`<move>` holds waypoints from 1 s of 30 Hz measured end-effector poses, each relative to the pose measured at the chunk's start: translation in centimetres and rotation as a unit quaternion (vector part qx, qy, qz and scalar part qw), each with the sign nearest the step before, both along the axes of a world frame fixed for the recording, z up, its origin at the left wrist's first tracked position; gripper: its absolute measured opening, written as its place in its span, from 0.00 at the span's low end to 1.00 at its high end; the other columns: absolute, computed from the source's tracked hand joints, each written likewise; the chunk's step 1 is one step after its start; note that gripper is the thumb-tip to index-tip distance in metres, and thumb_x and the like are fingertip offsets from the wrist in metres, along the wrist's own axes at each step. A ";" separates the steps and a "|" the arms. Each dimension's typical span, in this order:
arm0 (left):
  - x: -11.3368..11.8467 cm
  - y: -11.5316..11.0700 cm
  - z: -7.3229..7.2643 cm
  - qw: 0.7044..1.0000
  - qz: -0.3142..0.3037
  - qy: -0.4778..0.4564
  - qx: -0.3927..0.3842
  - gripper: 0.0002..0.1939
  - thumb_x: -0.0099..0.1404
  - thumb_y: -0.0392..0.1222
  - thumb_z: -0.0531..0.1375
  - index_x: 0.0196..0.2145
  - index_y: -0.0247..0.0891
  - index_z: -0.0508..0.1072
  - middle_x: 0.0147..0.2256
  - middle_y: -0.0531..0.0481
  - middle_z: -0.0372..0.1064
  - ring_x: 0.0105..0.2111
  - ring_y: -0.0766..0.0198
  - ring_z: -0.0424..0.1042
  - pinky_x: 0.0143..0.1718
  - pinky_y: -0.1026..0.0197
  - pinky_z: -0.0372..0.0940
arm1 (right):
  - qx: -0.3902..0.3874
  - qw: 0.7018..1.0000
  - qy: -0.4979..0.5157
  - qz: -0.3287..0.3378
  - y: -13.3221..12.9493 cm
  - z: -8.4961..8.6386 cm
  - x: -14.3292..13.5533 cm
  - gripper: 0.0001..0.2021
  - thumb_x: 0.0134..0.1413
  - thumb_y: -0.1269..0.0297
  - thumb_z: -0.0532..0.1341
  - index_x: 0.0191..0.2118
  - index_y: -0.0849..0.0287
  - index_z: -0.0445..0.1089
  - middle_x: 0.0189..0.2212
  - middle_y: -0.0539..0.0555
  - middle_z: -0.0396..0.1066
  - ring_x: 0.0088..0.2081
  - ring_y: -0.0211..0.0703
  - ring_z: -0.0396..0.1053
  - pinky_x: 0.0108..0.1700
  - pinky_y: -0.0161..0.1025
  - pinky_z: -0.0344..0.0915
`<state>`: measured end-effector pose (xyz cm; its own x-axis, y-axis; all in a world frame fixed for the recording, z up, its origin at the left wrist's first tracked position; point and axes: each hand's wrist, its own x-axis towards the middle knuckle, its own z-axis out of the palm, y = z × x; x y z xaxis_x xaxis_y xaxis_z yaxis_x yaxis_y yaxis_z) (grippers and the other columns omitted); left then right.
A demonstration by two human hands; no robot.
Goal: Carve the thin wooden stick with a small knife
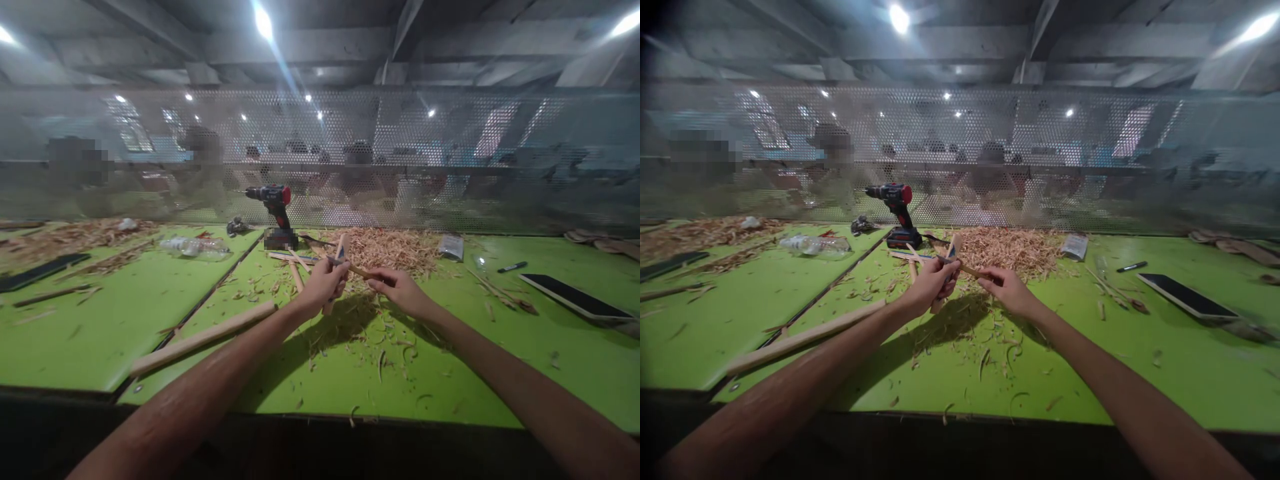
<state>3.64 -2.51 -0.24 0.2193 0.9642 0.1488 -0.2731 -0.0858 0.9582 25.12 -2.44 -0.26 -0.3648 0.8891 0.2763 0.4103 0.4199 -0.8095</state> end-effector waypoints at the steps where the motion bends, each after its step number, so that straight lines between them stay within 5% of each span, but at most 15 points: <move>1: 0.0 0.0 -0.1 1.000 0.002 0.011 0.011 0.20 0.63 0.51 0.70 0.29 0.39 0.65 0.19 0.61 0.56 0.15 0.76 0.52 0.17 0.69 0.44 | 0.020 1.000 -0.007 -0.003 -0.1 0.1 -0.1 0.14 0.63 0.51 0.66 0.44 0.55 0.82 0.30 0.55 0.73 0.30 0.43 0.63 0.30 0.40 0.58; 14: -0.1 -0.3 -0.2 0.997 0.015 0.045 0.058 0.16 0.64 0.50 0.69 0.32 0.37 0.69 0.20 0.60 0.58 0.17 0.74 0.55 0.18 0.68 0.49 | 0.148 0.987 -0.040 -0.053 -0.3 -0.1 -0.2 0.20 0.68 0.43 0.60 0.47 0.50 0.84 0.37 0.60 0.80 0.35 0.55 0.73 0.38 0.51 0.70; 20: 0.0 -0.3 -0.4 0.997 -0.004 0.030 0.067 0.18 0.64 0.51 0.69 0.31 0.38 0.67 0.17 0.63 0.54 0.16 0.75 0.52 0.18 0.69 0.47 | 0.242 0.967 -0.067 -0.048 0.3 -1.0 0.0 0.25 0.72 0.44 0.57 0.49 0.60 0.83 0.31 0.59 0.80 0.28 0.49 0.73 0.32 0.45 0.70; 30: 0.2 -0.9 0.2 0.998 0.008 0.012 0.054 0.17 0.67 0.48 0.68 0.29 0.37 0.67 0.17 0.63 0.53 0.15 0.76 0.51 0.17 0.69 0.44 | 0.278 0.957 -0.075 -0.035 -0.1 -0.7 -0.1 0.24 0.73 0.46 0.57 0.49 0.58 0.84 0.28 0.57 0.79 0.25 0.47 0.72 0.29 0.44 0.70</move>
<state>3.88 -3.37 -0.06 0.2091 0.9463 0.2466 -0.2478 -0.1927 0.9495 24.99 -2.52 -0.99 -0.3828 0.6436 0.6627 0.5471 0.7360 -0.3988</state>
